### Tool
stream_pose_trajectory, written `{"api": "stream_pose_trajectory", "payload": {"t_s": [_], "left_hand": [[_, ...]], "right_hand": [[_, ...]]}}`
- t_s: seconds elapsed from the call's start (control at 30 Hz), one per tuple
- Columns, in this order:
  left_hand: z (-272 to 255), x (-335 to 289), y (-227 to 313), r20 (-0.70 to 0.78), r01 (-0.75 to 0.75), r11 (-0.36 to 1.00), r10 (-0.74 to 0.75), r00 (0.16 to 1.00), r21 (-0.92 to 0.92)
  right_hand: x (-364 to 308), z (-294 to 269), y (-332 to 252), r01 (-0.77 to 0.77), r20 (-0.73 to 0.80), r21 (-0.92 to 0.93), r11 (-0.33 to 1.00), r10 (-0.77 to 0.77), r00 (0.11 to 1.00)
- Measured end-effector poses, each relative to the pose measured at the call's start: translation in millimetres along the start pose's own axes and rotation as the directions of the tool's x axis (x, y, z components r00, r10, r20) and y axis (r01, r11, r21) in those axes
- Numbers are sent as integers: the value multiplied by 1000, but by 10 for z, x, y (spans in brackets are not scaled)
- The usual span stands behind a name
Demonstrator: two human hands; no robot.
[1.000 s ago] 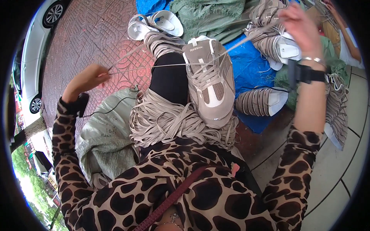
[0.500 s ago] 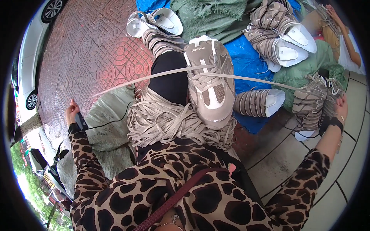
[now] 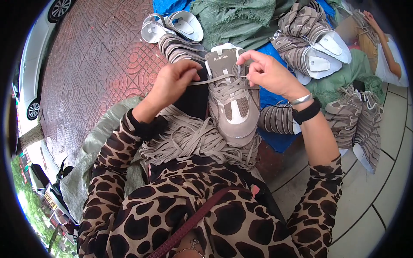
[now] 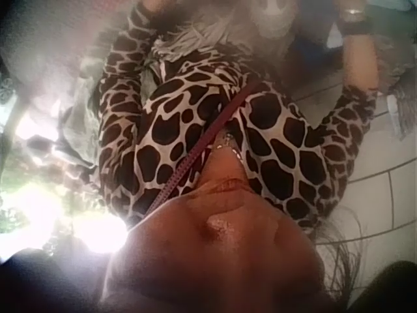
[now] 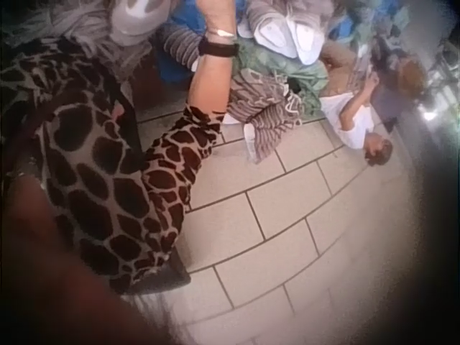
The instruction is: Lacing several pairs of manufactured shoes while working in an outdoor assembly area.
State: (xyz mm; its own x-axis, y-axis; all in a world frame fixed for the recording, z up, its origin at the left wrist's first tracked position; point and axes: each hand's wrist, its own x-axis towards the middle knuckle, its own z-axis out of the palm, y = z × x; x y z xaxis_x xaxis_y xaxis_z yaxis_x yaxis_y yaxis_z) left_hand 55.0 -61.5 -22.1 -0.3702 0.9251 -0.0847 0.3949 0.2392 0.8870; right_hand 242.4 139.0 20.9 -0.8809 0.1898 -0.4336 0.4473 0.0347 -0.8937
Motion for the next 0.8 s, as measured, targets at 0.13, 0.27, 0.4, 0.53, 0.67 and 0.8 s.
{"api": "stream_pose_trajectory", "payload": {"t_s": [0.13, 0.27, 0.4, 0.53, 0.67, 0.8], "left_hand": [[106, -73, 151, 63, 110, 985, -119, 991, 130], [99, -135, 220, 94, 195, 972, -208, 974, 132], [116, -152, 193, 56, 131, 960, -149, 987, 247], [150, -155, 213, 47, 127, 945, -148, 988, 301], [177, -142, 242, 31, 94, 947, -109, 994, 308], [183, -87, 304, 105, 76, 926, -123, 987, 369]], "right_hand": [[84, -52, 43, -28, -14, -3, 1000, 28, 1000], [126, -41, 72, -14, -65, 26, 1000, 16, 998], [103, 124, 155, 138, -184, -167, 976, -169, 968], [71, 337, 141, 256, -188, -708, 658, -526, 829], [56, 383, 107, 173, -245, -685, 707, -447, 860], [46, 361, 162, 171, -246, -672, 720, -435, 866]]}}
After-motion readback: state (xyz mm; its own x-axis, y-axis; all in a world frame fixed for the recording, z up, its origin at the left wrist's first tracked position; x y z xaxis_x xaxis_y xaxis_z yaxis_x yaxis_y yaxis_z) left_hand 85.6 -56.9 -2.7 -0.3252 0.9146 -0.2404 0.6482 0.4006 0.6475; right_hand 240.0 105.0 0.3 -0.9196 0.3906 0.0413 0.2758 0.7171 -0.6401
